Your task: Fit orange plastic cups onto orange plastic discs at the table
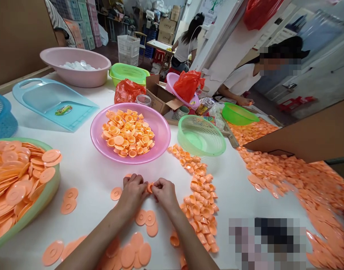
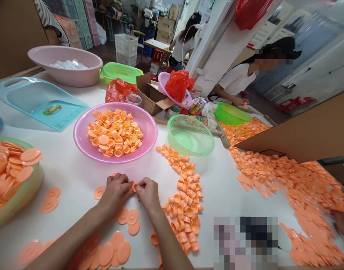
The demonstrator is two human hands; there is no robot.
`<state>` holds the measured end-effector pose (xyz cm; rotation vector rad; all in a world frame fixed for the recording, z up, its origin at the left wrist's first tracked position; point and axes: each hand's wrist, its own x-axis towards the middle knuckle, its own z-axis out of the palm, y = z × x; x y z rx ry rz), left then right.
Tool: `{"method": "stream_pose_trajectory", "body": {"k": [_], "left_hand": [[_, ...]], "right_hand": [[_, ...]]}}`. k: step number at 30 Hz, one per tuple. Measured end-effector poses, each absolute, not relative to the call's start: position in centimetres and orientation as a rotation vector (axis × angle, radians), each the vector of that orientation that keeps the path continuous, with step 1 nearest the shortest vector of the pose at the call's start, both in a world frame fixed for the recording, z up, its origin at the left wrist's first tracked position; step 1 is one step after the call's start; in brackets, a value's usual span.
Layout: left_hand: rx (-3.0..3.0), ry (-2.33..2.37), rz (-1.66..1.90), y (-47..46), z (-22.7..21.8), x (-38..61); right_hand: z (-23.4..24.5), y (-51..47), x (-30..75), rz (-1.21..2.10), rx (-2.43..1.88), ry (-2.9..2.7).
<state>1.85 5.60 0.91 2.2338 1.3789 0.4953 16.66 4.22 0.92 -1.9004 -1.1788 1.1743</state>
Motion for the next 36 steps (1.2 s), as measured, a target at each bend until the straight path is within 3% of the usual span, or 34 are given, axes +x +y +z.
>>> {"method": "stream_pose_trajectory", "body": {"k": [9, 14, 26, 30, 33, 36], "left_hand": [[1.897, 1.322, 0.353, 6.9, 2.9, 2.0], [1.724, 1.388, 0.237, 8.4, 1.3, 3.8], [1.678, 1.420, 0.539, 4.8, -0.1, 3.4], [1.650, 1.387, 0.600, 6.0, 3.5, 2.8], [1.652, 1.455, 0.952, 9.6, 9.0, 0.6], [1.685, 1.707, 1.305, 12.9, 13.5, -2.5]], "right_hand": [[1.2, 4.4, 16.1, 0.792, -2.013, -1.551], [0.2, 5.2, 16.4, 0.782, -2.055, -1.554], [1.1, 3.0, 15.9, 0.842, -1.861, -1.511], [4.6, 2.3, 19.9, 0.880, -1.869, -1.569], [6.5, 0.2, 23.3, 0.589, -2.239, -1.546], [6.4, -1.8, 24.9, 0.565, -2.448, -1.598]]}}
